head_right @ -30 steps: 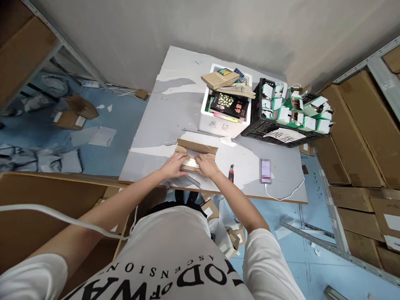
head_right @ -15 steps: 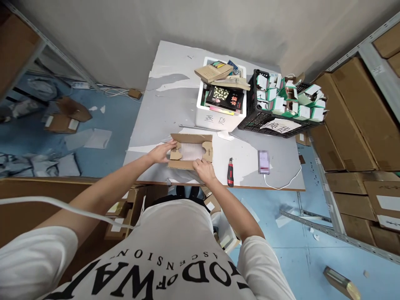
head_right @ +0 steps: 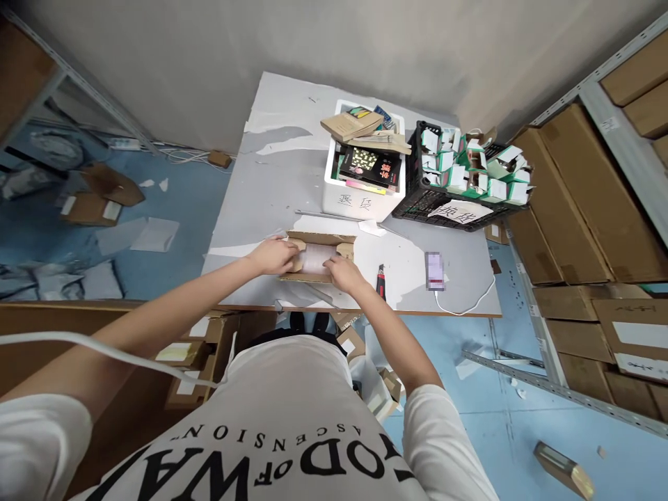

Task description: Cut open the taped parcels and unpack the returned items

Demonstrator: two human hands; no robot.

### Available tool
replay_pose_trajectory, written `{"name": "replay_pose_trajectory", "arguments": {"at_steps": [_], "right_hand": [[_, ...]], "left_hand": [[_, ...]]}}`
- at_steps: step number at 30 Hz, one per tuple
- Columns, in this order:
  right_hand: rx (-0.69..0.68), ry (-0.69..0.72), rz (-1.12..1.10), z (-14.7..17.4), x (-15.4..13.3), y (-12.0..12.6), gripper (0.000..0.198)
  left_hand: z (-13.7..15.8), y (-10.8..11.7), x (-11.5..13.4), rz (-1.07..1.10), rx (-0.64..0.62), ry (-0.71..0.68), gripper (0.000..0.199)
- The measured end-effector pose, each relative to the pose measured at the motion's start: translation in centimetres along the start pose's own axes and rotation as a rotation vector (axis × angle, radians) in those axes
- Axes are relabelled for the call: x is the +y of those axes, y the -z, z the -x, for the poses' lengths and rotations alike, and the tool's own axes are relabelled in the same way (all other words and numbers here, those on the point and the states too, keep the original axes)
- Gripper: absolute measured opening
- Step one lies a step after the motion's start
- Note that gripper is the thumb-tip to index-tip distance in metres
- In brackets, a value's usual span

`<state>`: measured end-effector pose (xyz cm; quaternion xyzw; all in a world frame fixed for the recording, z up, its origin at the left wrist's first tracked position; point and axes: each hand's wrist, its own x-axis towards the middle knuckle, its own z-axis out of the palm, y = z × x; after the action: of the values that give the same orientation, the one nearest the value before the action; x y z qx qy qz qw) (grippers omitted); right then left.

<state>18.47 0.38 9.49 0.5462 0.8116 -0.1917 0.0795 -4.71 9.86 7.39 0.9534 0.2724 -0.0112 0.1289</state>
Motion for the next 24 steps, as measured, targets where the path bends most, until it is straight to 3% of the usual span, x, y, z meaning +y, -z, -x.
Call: {"name": "replay_pose_trajectory", "arguments": {"at_steps": [4, 8, 11, 14, 17, 20, 24], "right_hand": [[-0.213, -0.038, 0.175, -4.0, -0.8, 2.0, 0.03], [-0.219, -0.131, 0.246, -5.7, -2.5, 1.1, 0.033], [-0.189, -0.27, 0.3, -4.5, -2.3, 0.3, 0.035], [-0.085, -0.462, 0.263, -2.0, -0.6, -0.6, 0.07], [0.036, -0.471, 0.111, 0.5, 2.0, -2.1, 0.109], [0.111, -0.397, -0.07, 1.8, 4.2, -4.3, 0.113], [0.155, -0.358, -0.181, 1.5, 5.8, -6.0, 0.102]], "left_hand": [[-3.2, -1.9, 2.9, 0.028, -0.068, -0.034, 0.02], [-5.0, -4.2, 3.5, 0.005, -0.113, 0.011, 0.028], [-4.1, -4.8, 3.3, -0.039, -0.016, 0.103, 0.035], [-1.6, -4.4, 3.1, -0.095, 0.154, 0.26, 0.06], [1.2, -4.0, 2.8, -0.078, 0.159, 0.388, 0.097], [2.8, -4.4, 2.4, 0.018, 0.091, 0.439, 0.122], [2.7, -5.6, 1.9, 0.122, 0.122, 0.442, 0.131]]}}
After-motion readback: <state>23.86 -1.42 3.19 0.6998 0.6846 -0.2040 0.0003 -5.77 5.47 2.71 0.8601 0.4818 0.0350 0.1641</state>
